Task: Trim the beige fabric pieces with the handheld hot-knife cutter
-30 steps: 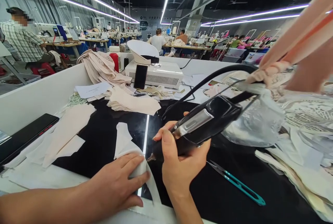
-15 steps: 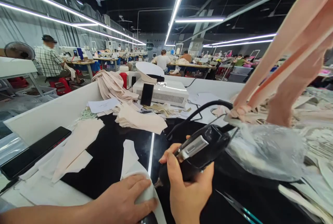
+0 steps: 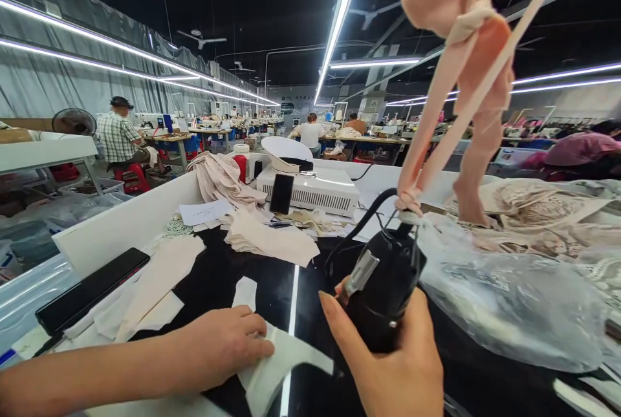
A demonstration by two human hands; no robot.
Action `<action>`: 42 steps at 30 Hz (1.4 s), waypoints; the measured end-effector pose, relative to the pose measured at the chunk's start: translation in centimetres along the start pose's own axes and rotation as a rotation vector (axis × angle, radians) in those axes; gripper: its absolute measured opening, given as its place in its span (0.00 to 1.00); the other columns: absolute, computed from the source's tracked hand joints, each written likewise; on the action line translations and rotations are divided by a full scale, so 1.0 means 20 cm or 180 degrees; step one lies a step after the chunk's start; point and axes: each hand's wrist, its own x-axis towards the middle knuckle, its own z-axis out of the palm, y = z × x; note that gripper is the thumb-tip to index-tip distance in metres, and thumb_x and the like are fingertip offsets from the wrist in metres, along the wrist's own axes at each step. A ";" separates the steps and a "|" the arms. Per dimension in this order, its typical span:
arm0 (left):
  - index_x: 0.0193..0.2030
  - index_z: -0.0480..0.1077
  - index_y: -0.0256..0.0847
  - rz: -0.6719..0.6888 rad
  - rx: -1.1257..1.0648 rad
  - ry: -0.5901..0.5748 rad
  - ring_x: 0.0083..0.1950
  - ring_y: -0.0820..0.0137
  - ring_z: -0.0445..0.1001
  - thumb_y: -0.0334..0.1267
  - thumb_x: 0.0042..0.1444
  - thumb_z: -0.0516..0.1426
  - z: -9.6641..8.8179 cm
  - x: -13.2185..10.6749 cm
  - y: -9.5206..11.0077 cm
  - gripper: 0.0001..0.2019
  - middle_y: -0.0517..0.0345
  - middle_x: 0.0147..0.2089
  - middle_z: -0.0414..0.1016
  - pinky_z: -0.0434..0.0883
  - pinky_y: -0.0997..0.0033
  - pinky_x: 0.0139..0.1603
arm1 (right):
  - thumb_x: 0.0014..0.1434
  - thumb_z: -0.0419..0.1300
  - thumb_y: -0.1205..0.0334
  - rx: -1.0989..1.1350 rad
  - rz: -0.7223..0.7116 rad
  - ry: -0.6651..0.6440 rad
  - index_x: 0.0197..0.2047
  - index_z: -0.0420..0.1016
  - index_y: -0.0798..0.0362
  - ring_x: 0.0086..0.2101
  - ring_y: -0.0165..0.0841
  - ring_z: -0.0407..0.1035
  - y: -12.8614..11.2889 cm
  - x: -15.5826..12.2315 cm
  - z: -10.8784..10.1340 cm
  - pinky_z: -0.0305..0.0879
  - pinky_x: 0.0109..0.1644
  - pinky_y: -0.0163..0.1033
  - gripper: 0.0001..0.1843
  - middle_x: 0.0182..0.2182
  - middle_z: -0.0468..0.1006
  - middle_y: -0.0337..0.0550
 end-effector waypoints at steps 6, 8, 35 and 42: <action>0.54 0.77 0.38 -0.0487 -0.0265 -0.0333 0.45 0.61 0.85 0.40 0.79 0.64 -0.08 0.02 0.14 0.07 0.49 0.52 0.80 0.81 0.66 0.42 | 0.51 0.81 0.30 0.0576 -0.0245 0.0225 0.43 0.80 0.44 0.30 0.42 0.81 0.01 -0.02 -0.01 0.80 0.38 0.47 0.31 0.32 0.86 0.36; 0.55 0.77 0.39 -0.0544 -0.0328 -0.0323 0.41 0.62 0.84 0.39 0.80 0.63 -0.10 0.01 0.15 0.06 0.52 0.51 0.79 0.80 0.66 0.39 | 0.50 0.84 0.33 0.0989 -0.0153 0.0276 0.44 0.78 0.44 0.25 0.38 0.78 0.00 -0.05 -0.01 0.79 0.34 0.45 0.32 0.30 0.84 0.33; 0.51 0.82 0.40 0.1657 -0.0448 0.0714 0.54 0.66 0.84 0.26 0.80 0.57 0.09 0.14 0.14 0.12 0.50 0.54 0.87 0.78 0.70 0.64 | 0.58 0.82 0.55 0.1992 -0.0174 0.0107 0.51 0.79 0.45 0.24 0.33 0.77 -0.02 -0.22 0.00 0.79 0.29 0.39 0.23 0.30 0.82 0.31; 0.60 0.81 0.36 0.1500 -0.0759 0.0960 0.58 0.64 0.86 0.27 0.81 0.56 0.11 0.09 0.10 0.12 0.50 0.57 0.88 0.80 0.69 0.61 | 0.58 0.83 0.54 0.2001 -0.0175 0.0111 0.51 0.79 0.45 0.24 0.33 0.76 -0.03 -0.22 0.00 0.79 0.29 0.40 0.23 0.30 0.82 0.32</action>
